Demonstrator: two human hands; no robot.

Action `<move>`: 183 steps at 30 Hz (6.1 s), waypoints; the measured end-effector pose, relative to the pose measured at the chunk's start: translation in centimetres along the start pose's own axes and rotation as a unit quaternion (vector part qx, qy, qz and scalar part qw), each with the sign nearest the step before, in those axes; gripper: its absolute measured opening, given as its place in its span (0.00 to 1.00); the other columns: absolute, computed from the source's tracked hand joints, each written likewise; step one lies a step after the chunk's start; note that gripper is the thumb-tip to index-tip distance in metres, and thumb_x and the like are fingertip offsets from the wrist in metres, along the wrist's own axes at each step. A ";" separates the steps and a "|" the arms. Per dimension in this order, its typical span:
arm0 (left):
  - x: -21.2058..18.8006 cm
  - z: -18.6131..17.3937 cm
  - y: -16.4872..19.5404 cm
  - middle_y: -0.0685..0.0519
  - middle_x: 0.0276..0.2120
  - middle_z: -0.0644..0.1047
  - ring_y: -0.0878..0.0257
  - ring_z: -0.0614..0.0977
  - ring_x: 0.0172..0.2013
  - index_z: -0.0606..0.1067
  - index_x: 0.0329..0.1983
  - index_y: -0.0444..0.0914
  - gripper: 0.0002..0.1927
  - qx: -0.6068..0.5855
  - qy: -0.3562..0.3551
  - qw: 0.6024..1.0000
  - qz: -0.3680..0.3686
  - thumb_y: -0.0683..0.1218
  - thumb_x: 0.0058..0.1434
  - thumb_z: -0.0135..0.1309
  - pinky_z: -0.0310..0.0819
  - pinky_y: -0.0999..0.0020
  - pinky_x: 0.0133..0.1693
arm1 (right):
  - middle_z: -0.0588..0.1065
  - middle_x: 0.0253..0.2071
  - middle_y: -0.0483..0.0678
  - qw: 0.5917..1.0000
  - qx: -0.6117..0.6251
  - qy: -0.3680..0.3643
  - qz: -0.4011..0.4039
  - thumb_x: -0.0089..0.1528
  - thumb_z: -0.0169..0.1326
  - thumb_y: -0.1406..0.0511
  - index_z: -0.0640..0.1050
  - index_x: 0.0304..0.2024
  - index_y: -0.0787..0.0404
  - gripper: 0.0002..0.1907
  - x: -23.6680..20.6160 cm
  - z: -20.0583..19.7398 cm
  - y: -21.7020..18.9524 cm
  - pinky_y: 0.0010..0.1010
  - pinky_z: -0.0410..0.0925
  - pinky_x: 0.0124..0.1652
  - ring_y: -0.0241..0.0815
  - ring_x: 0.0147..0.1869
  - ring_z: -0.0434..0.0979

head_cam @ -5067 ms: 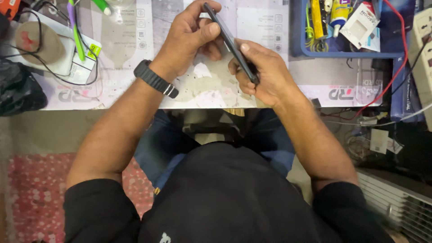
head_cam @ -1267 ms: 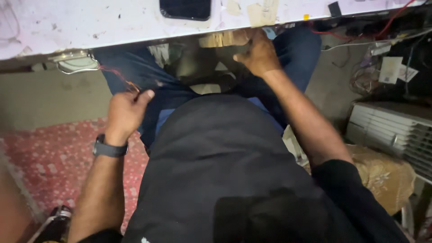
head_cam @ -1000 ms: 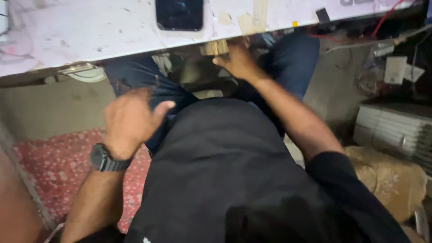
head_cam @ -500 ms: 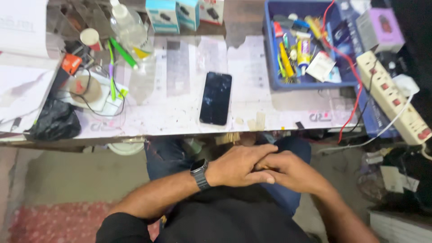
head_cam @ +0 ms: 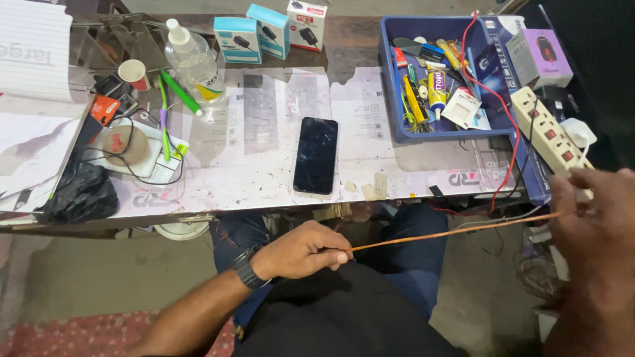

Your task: The person inspects two smartphones, plugs one into a charger to test the screen, and then uses a pen to eject the SIM tray from the other phone. They remove the SIM card and place it on the table.

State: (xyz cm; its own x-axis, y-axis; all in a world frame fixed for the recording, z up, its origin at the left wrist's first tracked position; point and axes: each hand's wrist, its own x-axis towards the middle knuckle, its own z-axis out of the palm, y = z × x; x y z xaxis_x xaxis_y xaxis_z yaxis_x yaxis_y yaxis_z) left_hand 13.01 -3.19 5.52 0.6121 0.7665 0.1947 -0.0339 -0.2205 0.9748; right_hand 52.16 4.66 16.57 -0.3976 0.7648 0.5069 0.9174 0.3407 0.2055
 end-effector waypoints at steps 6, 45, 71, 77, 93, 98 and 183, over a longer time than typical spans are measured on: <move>-1.8 -0.4 -2.0 0.53 0.26 0.80 0.67 0.80 0.27 0.79 0.42 0.32 0.10 -0.015 0.017 0.999 -0.038 0.43 0.69 0.51 0.74 0.72 0.32 | 0.79 0.33 0.50 0.947 0.234 -0.189 0.116 0.56 0.68 0.60 0.82 0.44 0.61 0.18 0.4 2.4 1.4 0.32 0.70 0.33 0.40 0.32 0.78; 4.1 -0.1 2.0 0.54 0.32 0.78 0.69 0.77 0.33 0.77 0.42 0.32 0.07 -0.077 0.233 0.969 0.033 0.42 0.72 0.54 0.71 0.74 0.36 | 0.79 0.47 0.64 0.305 0.874 -0.374 0.059 0.73 0.49 0.70 0.65 0.66 0.70 0.19 3.4 5.6 -12.5 0.36 0.76 0.43 0.47 0.41 0.82; 5.3 1.7 2.4 0.60 0.23 0.71 0.75 0.68 0.24 0.74 0.29 0.34 0.08 0.026 0.434 0.895 0.097 0.39 0.64 0.57 0.60 0.75 0.27 | 0.78 0.48 0.54 0.469 0.873 0.005 0.132 0.65 0.59 0.80 0.75 0.51 0.68 0.14 1.1 9.5 -19.8 0.33 0.76 0.55 0.42 0.51 0.82; 5.3 1.4 2.2 0.59 0.23 0.73 0.75 0.70 0.24 0.75 0.29 0.34 0.08 -0.014 0.425 0.901 0.083 0.38 0.65 0.56 0.63 0.76 0.27 | 0.78 0.46 0.53 0.477 0.866 0.001 0.152 0.64 0.57 0.81 0.73 0.50 0.67 0.14 1.5 8.7 -20.4 0.32 0.77 0.49 0.41 0.46 0.81; 6.2 0.0 0.2 0.60 0.25 0.76 0.76 0.73 0.27 0.76 0.31 0.33 0.09 -0.060 0.437 0.897 0.035 0.42 0.67 0.56 0.69 0.77 0.31 | 0.79 0.44 0.55 0.488 0.857 0.008 0.165 0.66 0.58 0.79 0.76 0.50 0.70 0.11 1.7 11.3 -20.4 0.36 0.79 0.50 0.43 0.46 0.82; 4.6 -4.5 -0.5 0.51 0.30 0.77 0.59 0.77 0.30 0.76 0.41 0.34 0.19 0.352 0.433 0.824 -0.097 0.55 0.65 0.62 0.69 0.60 0.31 | 0.78 0.43 0.55 0.567 0.806 0.039 0.168 0.67 0.59 0.77 0.75 0.50 0.70 0.10 2.3 12.8 -18.7 0.35 0.78 0.51 0.44 0.45 0.83; 8.5 -13.3 -5.9 0.42 0.48 0.76 0.56 0.86 0.36 0.43 0.78 0.41 0.55 0.194 0.339 0.920 0.026 0.50 0.55 0.64 0.85 0.63 0.38 | 0.76 0.36 0.54 0.826 0.522 0.167 -0.131 0.58 0.60 0.84 0.73 0.47 0.63 0.20 15.7 13.5 -22.9 0.33 0.76 0.40 0.48 0.39 0.80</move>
State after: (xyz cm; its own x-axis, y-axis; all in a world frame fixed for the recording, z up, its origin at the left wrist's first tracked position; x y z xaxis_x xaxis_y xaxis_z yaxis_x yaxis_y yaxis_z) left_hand 7.95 12.63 2.85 -0.0206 0.9203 0.3906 0.3154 -0.3647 0.8761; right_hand 24.64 16.24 8.57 -0.3944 0.4565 0.7976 0.2172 0.8896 -0.4017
